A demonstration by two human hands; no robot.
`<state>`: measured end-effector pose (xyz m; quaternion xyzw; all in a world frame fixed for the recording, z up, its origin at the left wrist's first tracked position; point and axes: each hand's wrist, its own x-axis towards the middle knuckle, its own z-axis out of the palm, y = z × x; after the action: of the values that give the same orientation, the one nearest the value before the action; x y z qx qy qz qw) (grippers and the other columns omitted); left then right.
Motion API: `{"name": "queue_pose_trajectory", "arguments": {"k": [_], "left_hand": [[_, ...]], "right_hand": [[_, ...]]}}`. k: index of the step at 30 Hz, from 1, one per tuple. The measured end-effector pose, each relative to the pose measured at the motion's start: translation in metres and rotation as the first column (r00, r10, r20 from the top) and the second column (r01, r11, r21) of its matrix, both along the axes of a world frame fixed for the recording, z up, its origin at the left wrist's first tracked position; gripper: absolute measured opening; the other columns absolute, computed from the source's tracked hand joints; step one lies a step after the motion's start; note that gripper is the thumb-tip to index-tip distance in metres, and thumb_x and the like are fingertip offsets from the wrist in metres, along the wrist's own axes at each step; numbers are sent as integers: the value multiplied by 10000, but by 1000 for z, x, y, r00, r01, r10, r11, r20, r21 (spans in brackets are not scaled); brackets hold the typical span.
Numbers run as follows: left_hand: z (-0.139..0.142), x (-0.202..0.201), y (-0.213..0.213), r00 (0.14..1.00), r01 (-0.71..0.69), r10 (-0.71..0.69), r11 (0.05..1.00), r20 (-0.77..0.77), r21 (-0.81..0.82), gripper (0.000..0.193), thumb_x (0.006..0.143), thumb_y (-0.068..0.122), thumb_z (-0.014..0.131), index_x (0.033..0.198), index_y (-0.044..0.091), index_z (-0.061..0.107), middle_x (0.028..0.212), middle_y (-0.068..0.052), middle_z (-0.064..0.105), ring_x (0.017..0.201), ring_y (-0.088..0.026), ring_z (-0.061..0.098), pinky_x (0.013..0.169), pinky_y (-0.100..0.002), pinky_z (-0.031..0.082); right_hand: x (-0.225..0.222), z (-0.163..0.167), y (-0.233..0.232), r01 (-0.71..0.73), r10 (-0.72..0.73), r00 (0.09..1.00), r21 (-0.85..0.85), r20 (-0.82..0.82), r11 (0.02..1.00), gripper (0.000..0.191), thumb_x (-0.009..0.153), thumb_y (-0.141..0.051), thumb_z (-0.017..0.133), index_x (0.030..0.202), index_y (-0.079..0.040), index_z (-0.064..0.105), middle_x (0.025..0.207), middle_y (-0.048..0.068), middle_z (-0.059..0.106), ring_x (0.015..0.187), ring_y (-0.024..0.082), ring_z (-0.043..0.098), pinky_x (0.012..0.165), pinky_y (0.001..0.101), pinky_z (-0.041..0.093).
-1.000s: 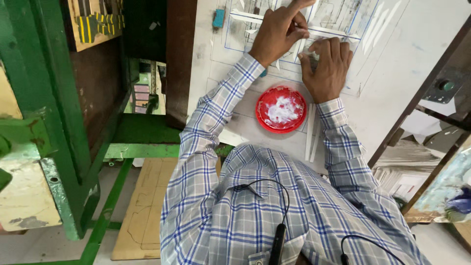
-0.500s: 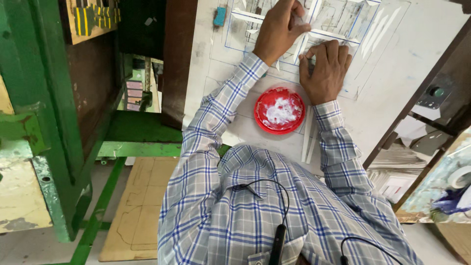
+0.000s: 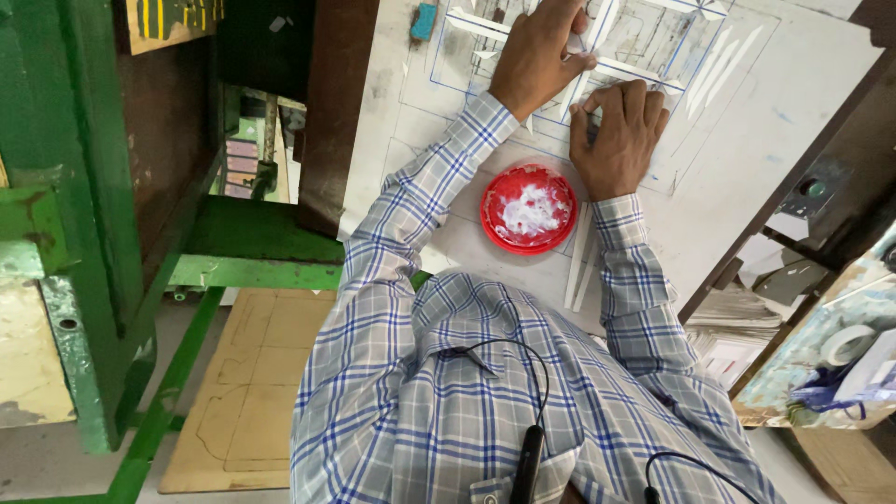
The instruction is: The person applies white paste from a red bowl to small white paper strips and adheres them to a blueprint on a workbench, building a geometric paper structure. The person repeatedly picks up strips, applies paste, and places them along drawn lines.
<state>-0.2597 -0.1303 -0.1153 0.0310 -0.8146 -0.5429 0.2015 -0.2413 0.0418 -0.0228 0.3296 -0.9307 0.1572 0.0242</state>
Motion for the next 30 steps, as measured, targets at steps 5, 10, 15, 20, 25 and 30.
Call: {"name": "queue_pose_trajectory", "arguments": {"k": [5,10,15,20,25,30], "left_hand": [[0,0,1,997,-24,24,1000,-70,-1,725,733,184,942,1299,119,494,938,-9,633,748,-225,663,674,-380,521],[-6,4,5,996,-35,32,999,-78,-38,742,800,149,917,1381,143,456,972,-5,625,808,-216,683,704,-397,511],[-11,5,1,999,5,-6,999,-35,-43,861,791,172,939,1464,156,402,994,-14,642,765,-191,683,712,-409,522],[-10,7,-1,997,25,-28,999,-67,-36,884,771,138,913,1483,154,390,1044,-48,635,854,-222,679,713,-385,550],[-10,7,-2,998,47,-49,998,-32,-44,903,776,138,908,1506,156,379,1062,-46,631,870,-224,665,717,-400,529],[-13,6,-1,999,25,-28,997,-42,-79,907,774,146,908,1508,166,376,1057,-34,626,850,-210,656,723,-415,505]], "right_hand": [[1,1,-2,18,-18,1000,14,1,1000,232,1005,-211,797,1036,-111,590,1104,90,524,1060,326,497,920,483,376],[3,1,-1,22,-22,1000,17,12,1000,219,1002,-199,782,1026,-106,586,1095,93,519,1048,325,496,920,492,376],[7,1,-2,15,-15,1000,15,-22,1000,203,978,-184,763,1031,-106,583,1111,96,522,1065,331,496,918,497,380],[11,3,-2,16,-16,1000,6,4,1000,227,1002,-210,788,1017,-113,584,1100,87,523,1063,326,502,923,503,382],[10,2,-2,21,-21,1000,15,4,1000,240,996,-221,794,1015,-109,583,1104,87,524,1068,327,500,925,504,381],[8,2,-1,7,-7,1000,24,-23,1000,252,989,-229,804,1008,-107,584,1111,98,517,1076,332,493,924,501,379]]}}
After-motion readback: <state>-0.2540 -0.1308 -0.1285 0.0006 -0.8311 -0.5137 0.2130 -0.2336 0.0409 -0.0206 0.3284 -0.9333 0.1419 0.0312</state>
